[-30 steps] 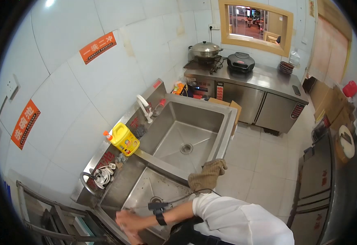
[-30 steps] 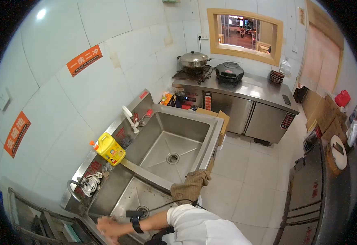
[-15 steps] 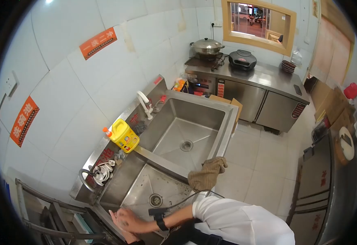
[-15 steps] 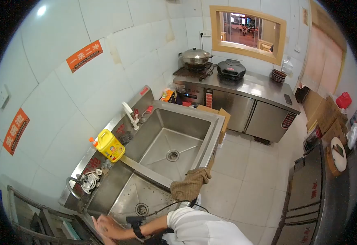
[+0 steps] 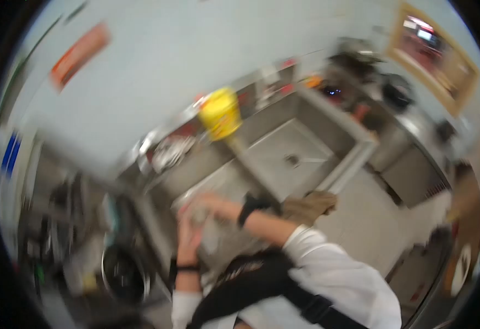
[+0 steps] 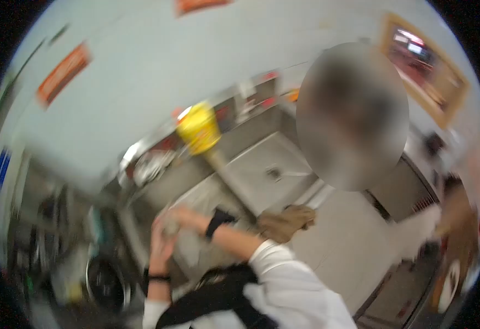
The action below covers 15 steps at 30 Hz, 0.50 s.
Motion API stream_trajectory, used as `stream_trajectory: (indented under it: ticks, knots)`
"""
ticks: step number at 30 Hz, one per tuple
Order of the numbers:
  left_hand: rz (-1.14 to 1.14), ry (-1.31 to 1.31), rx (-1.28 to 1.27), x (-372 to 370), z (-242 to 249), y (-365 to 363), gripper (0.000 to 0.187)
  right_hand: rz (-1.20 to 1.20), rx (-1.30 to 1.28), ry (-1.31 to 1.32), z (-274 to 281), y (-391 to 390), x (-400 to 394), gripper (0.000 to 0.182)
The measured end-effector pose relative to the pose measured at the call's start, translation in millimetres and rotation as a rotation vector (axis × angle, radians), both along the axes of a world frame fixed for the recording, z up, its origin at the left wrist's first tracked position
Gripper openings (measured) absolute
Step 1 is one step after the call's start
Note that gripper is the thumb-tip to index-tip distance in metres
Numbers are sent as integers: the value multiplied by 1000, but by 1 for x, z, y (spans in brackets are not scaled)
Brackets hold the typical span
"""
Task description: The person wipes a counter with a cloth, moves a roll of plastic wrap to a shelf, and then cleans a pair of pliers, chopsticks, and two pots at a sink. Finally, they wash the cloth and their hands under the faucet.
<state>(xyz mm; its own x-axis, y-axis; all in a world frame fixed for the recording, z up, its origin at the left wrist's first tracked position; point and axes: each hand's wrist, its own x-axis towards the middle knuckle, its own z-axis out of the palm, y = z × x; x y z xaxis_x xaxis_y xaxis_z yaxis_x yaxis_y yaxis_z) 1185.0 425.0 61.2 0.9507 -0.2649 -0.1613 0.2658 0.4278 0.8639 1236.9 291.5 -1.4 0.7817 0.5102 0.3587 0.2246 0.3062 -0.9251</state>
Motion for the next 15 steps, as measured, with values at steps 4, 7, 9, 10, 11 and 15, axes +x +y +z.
stream_trajectory:
  ticks: [4, 7, 9, 10, 11, 15]
  knots:
    - [55, 425, -289, -4, -2, 10, 56, -620, -303, 33, 46, 28, -11, 26]
    - [11, 420, -366, 2, -9, 29, 47, -552, -345, -229, 62, 62, -60, 24]
    - [-224, 156, -732, 13, -58, 43, 41, -555, -370, -436, 58, 74, -73, 24]
    - [-620, 40, -952, 27, -89, 47, 37, -631, -269, -491, 46, 77, -66, 24]
    - [-620, 39, -951, 16, -80, 38, 37, -716, -172, -548, 32, 84, -61, 25]
    - [276, 273, -375, -3, -50, 9, 33, -651, -191, 299, 24, 64, 7, 22]
